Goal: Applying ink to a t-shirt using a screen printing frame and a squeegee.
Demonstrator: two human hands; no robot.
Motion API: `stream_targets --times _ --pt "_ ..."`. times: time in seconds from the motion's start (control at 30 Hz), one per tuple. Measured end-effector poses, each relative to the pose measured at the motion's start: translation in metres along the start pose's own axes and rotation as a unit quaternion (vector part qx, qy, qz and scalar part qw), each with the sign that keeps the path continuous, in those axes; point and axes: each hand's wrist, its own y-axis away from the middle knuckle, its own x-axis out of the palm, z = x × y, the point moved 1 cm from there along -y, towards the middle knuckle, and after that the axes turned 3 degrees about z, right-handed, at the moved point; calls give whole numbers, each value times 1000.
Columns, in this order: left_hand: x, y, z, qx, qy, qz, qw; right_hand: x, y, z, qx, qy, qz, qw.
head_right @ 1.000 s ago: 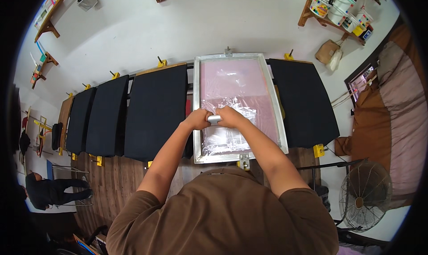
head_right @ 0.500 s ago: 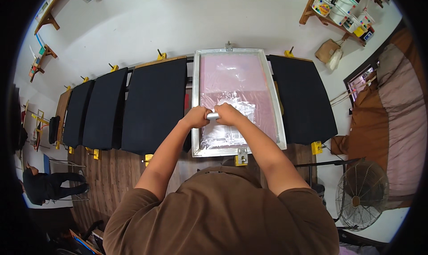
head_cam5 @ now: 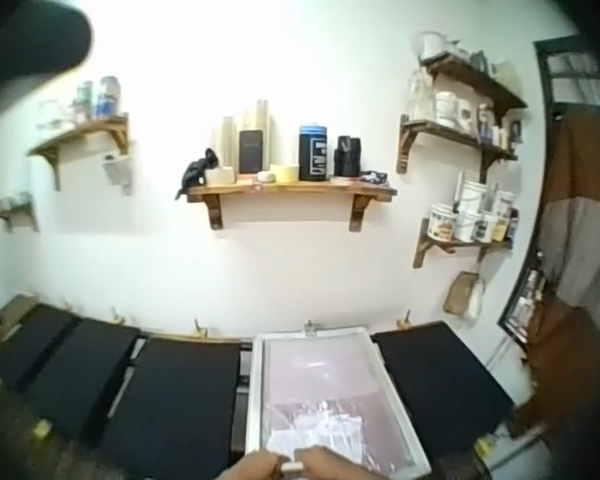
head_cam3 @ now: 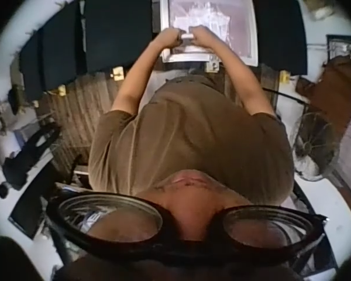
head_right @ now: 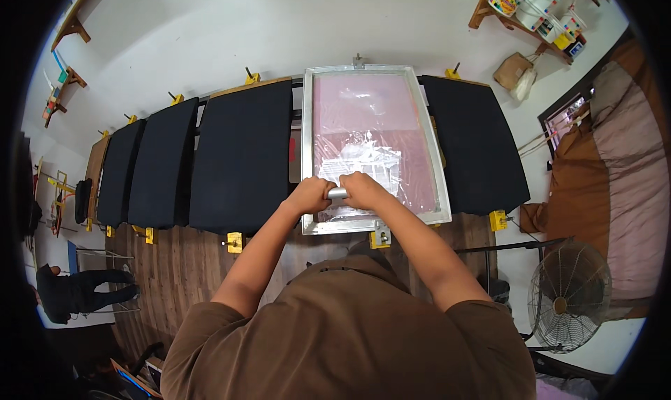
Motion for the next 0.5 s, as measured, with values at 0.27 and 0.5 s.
stream_targets --times 0.27,0.5 --pt "7 15 -12 -1 -2 5 1000 0 18 17 14 -3 18 1000" --pt "14 25 -19 -4 3 -1 1000 9 28 19 10 5 16 1000"
